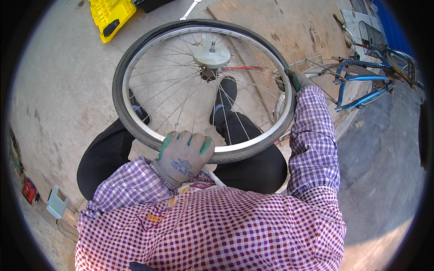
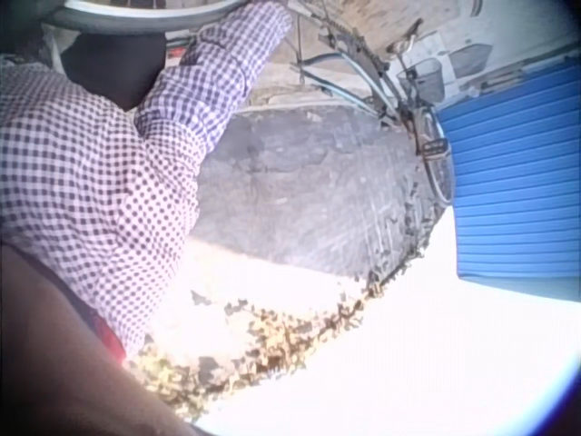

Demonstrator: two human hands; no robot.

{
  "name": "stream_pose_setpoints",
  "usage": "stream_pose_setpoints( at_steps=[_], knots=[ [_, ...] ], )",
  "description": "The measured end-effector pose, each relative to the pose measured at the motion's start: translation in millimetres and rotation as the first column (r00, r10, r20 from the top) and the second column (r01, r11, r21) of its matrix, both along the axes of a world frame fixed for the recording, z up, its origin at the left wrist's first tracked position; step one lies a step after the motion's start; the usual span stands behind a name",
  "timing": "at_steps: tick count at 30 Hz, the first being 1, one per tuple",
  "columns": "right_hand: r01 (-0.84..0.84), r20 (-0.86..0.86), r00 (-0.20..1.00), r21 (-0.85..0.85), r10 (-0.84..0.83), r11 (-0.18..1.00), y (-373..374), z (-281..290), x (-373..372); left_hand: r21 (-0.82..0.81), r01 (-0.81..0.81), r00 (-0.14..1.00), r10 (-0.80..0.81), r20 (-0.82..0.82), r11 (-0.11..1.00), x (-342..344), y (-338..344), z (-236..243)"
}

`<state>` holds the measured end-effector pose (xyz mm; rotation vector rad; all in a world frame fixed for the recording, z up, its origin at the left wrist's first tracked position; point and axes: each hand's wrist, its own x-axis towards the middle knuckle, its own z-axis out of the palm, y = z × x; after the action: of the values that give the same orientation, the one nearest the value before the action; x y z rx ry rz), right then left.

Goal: The person installs a bicycle tire onto a wheel rim. They first seat the inner tube inside the tire, then place the tire onto the rim and press the bead into place by hand around the circumference.

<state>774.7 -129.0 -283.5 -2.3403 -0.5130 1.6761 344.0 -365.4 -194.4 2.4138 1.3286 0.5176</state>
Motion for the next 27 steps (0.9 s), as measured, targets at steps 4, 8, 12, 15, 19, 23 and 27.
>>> stream_pose_setpoints(
  at_steps=[4, 8, 12, 15, 19, 23, 27],
  knots=[
    [-0.017, 0.051, 0.998, -0.075, 0.021, 0.997, 1.2, -1.6, -5.5, -0.006, 0.015, 1.000, -0.015, -0.015, 1.000, -0.1, -0.5, 0.1],
    [-0.097, 0.155, 0.982, -0.071, 0.107, 0.993, -0.5, 5.7, -13.6, -0.035, 0.031, 0.999, -0.031, -0.013, 0.999, 1.4, -3.2, 0.4],
    [-0.235, 0.203, 0.948, -0.066, 0.243, 0.970, -4.8, 12.6, -13.0, -0.044, 0.052, 0.998, -0.053, -0.036, 0.998, 7.7, -2.4, 0.8],
    [-0.203, 0.186, 0.960, -0.053, 0.209, 0.978, -2.5, 12.3, -4.0, -0.062, 0.060, 0.997, -0.063, -0.049, 0.996, 14.5, -1.0, 1.2],
    [-0.218, 0.247, 0.940, -0.105, 0.238, 0.970, 3.5, 0.4, -11.7, -0.043, 0.051, 0.998, -0.052, -0.024, 0.998, 4.8, -6.5, -0.4],
    [-0.268, 0.211, 0.934, -0.115, 0.287, 0.957, -9.4, -5.6, -64.3, -0.047, 0.022, 0.998, -0.025, -0.049, 0.999, -43.4, -26.5, 4.8],
    [-0.182, 0.294, 0.940, 0.012, 0.171, 0.983, -34.2, 21.1, -101.2, 0.002, 0.014, 1.000, -0.014, 0.020, 1.000, -82.9, -39.3, 7.2]
  ],
)
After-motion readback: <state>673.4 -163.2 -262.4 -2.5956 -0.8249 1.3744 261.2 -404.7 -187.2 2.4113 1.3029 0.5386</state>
